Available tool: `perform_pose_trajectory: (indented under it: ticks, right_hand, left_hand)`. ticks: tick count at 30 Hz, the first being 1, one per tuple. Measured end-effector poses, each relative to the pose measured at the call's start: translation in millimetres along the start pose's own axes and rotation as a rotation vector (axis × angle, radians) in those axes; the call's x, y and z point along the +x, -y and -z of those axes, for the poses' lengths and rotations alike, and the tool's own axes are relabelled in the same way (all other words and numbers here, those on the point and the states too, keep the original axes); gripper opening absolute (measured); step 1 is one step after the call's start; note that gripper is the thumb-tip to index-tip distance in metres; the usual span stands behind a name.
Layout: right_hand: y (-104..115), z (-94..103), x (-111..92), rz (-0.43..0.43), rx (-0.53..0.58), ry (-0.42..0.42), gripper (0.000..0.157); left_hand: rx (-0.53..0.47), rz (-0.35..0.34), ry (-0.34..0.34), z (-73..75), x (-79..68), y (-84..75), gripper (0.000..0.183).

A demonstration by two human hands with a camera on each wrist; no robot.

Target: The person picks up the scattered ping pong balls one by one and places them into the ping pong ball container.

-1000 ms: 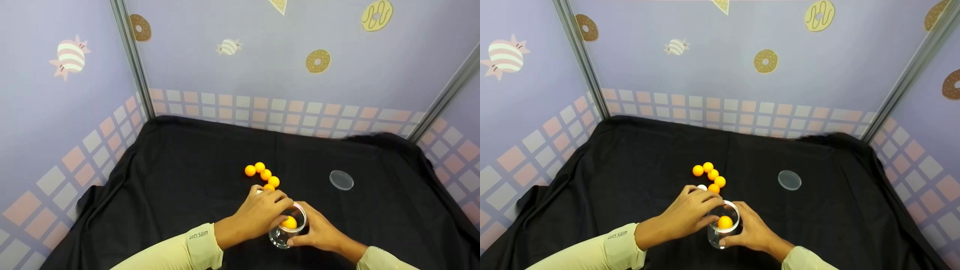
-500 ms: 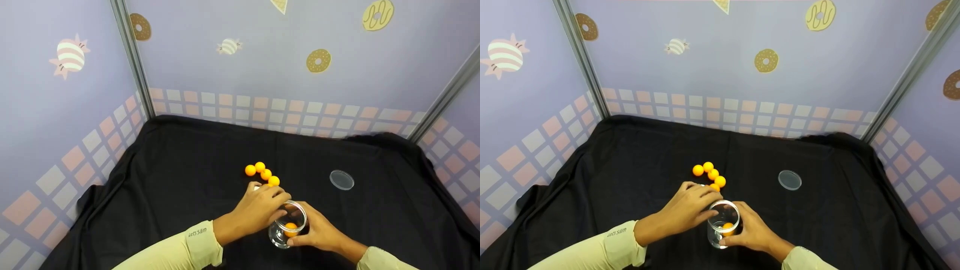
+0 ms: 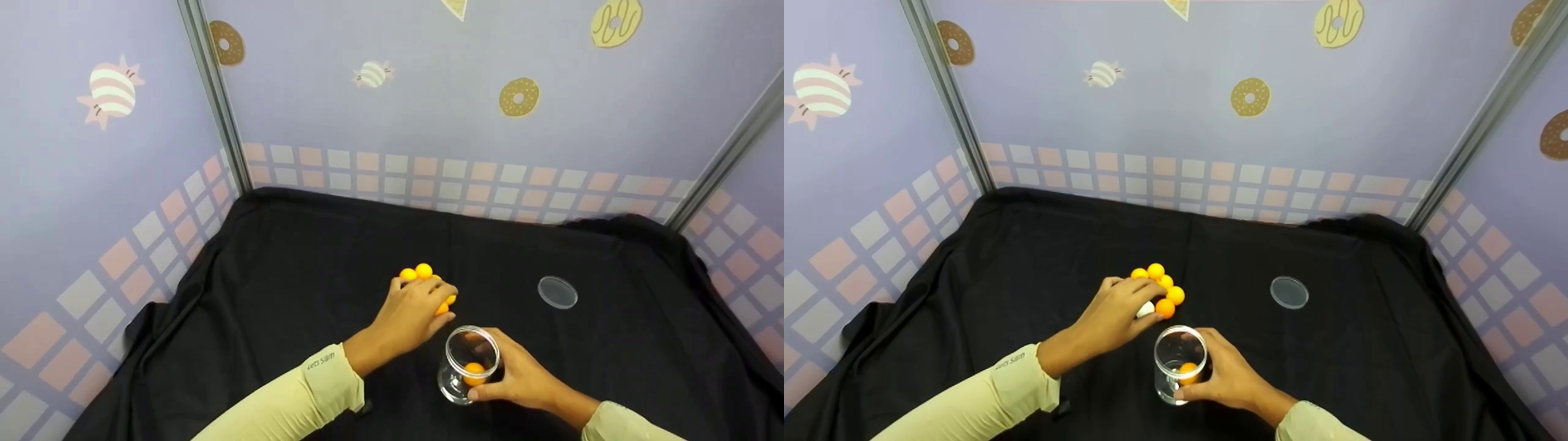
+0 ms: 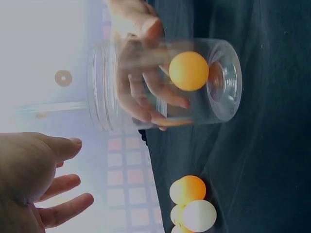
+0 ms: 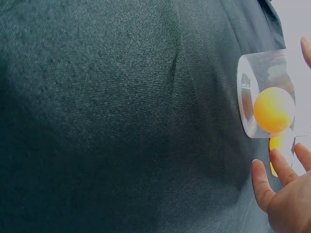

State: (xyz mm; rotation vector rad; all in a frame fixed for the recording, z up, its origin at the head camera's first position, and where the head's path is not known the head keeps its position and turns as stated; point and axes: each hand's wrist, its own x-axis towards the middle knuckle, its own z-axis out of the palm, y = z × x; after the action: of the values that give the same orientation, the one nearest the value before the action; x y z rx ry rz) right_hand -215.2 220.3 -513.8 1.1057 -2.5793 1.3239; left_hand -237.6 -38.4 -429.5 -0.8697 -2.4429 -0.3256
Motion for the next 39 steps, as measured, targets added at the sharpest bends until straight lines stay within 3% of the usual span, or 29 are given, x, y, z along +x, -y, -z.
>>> perform_pose_trajectory:
  ticks: [6,12,18,39]
  right_hand:
    - [-1,-0.4,0,-0.041,0.010,0.007,0.086]
    - [-2,-0.9,0,-0.012,0.025,0.011,0.087]
    - [-1,-0.5,1,0.004,0.032,0.010,0.088]
    - [-1,1.1,-1,-0.047,0.050,0.026,0.086]
  left_hand:
    - [-0.012,0.057,0.025,-10.3,2.0,9.5,0.036]
    - [-0.026,0.080,0.031,-21.7,4.0,20.5,0.035]
    - [-0.061,0.130,0.083,-32.4,5.3,29.4,0.032]
    - [-0.085,0.241,0.155,-68.1,-2.6,46.6,0.037]
